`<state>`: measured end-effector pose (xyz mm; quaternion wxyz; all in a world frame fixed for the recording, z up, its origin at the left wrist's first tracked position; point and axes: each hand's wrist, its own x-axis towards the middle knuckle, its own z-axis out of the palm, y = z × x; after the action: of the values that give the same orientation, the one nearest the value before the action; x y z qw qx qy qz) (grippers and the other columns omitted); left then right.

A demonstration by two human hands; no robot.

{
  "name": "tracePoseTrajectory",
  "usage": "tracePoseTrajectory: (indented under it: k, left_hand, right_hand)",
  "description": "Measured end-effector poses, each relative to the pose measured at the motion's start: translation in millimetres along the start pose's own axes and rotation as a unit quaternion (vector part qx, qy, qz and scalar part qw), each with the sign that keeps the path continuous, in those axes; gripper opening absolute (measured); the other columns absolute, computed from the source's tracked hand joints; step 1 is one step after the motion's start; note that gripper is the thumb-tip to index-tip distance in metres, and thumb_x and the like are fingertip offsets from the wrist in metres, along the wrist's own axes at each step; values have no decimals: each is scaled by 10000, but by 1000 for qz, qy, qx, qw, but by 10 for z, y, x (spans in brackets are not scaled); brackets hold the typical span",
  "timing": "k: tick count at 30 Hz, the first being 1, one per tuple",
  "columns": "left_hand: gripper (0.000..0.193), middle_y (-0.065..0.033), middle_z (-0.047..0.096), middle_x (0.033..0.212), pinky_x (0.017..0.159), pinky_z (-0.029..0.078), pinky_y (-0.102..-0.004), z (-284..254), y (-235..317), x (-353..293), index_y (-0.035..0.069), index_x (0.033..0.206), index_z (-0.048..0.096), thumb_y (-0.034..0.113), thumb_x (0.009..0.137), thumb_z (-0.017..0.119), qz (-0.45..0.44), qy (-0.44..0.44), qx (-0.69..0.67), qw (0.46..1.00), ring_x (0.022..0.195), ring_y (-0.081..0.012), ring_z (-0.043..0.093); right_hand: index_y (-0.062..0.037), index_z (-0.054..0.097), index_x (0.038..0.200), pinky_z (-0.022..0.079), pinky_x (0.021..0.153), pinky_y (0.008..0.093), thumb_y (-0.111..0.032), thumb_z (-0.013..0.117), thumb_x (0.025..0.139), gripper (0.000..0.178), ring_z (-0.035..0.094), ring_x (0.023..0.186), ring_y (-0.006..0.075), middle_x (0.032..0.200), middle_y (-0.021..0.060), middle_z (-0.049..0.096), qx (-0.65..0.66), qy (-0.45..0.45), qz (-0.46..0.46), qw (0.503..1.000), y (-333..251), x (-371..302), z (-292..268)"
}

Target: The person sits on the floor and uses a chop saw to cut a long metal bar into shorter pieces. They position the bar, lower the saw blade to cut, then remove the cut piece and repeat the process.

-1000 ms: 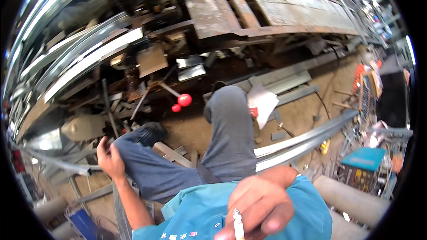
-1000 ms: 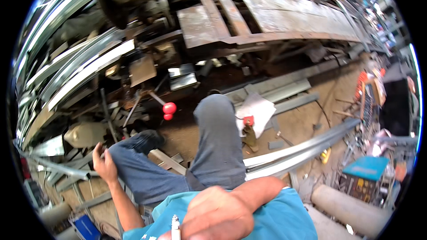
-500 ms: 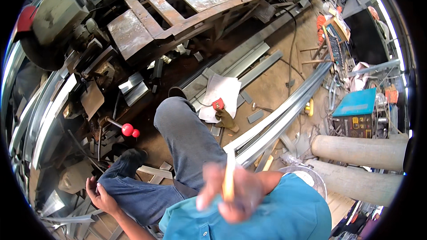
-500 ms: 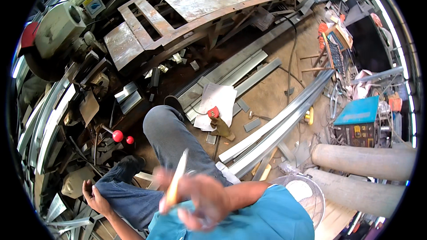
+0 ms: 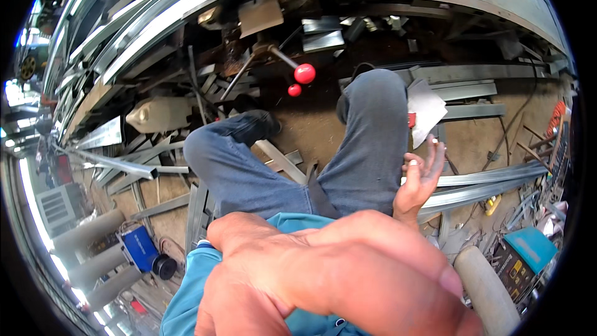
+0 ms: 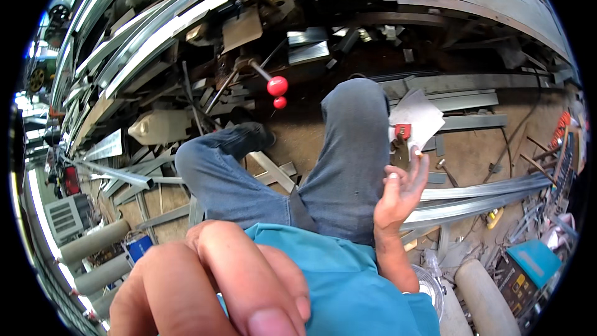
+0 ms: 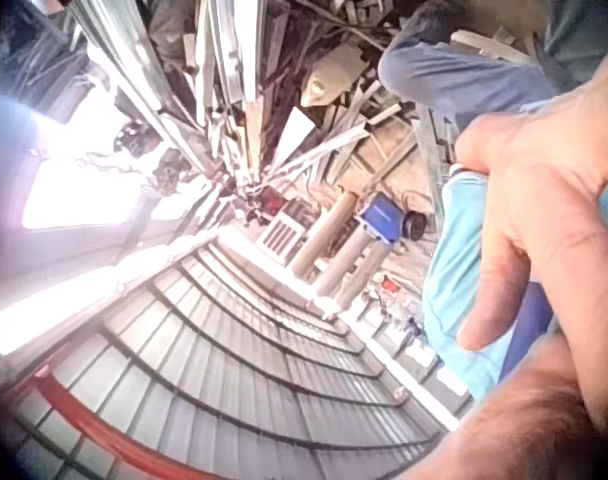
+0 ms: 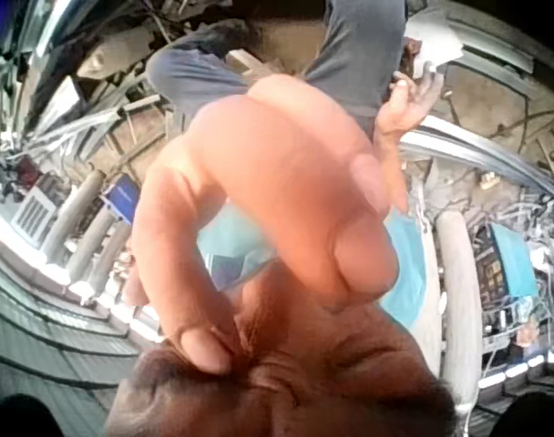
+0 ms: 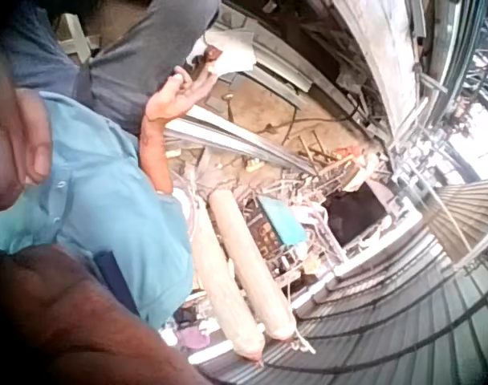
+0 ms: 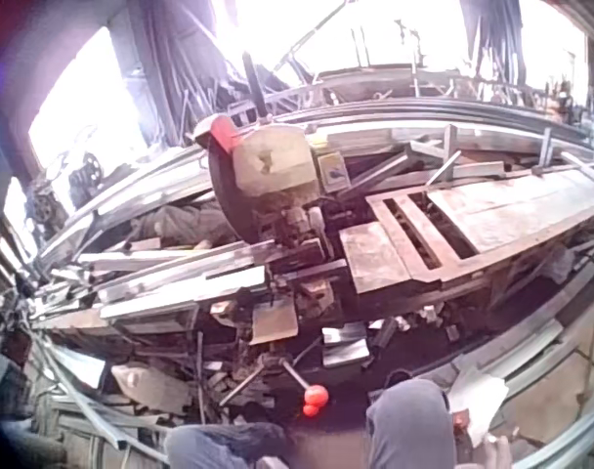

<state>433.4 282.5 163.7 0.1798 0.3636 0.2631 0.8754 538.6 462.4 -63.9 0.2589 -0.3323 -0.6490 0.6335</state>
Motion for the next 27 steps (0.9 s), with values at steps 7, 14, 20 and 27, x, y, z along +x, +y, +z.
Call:
tracePoseTrajectory:
  k: [7, 14, 20, 27]
  left_hand:
    - [453, -175, 512, 1305, 948, 510, -482, 154, 17, -80, 114, 1240, 641, 495, 999, 592, 52, 32, -20, 998, 1227, -342, 499]
    - [400, -152, 548, 1228, 932, 516, -480, 140, 53, -194, 89, 1198, 651, 437, 1012, 588, 78, 55, -12, 995, 1179, -328, 536]
    - [356, -133, 579, 1162, 919, 520, -479, 88, 162, -283, 68, 1163, 659, 387, 1023, 585, 115, 95, 11, 989, 1138, -315, 567]
    - [311, -110, 614, 1085, 904, 526, -478, -178, 683, -801, 44, 1122, 669, 330, 1035, 581, 200, 234, 185, 933, 1090, -301, 604]
  right_hand:
    - [55, 206, 1580, 473, 761, 239, -38, 508, 926, 727, 568, 950, 165, 1593, 226, 391, 2, -27, -8, 1000, 103, 43, 57]
    - [76, 206, 1570, 479, 933, 317, -36, 499, 926, 716, 546, 968, 182, 1593, 251, 376, -6, -41, -27, 999, 117, 29, 83]
    - [81, 204, 1571, 476, 922, 302, -23, 497, 926, 716, 546, 963, 172, 1598, 252, 368, -28, -37, -28, 999, 118, 54, 103]
    - [38, 234, 1580, 482, 789, 261, -54, 510, 959, 686, 590, 973, 154, 1601, 193, 394, -47, -36, -65, 996, 61, 245, 163]
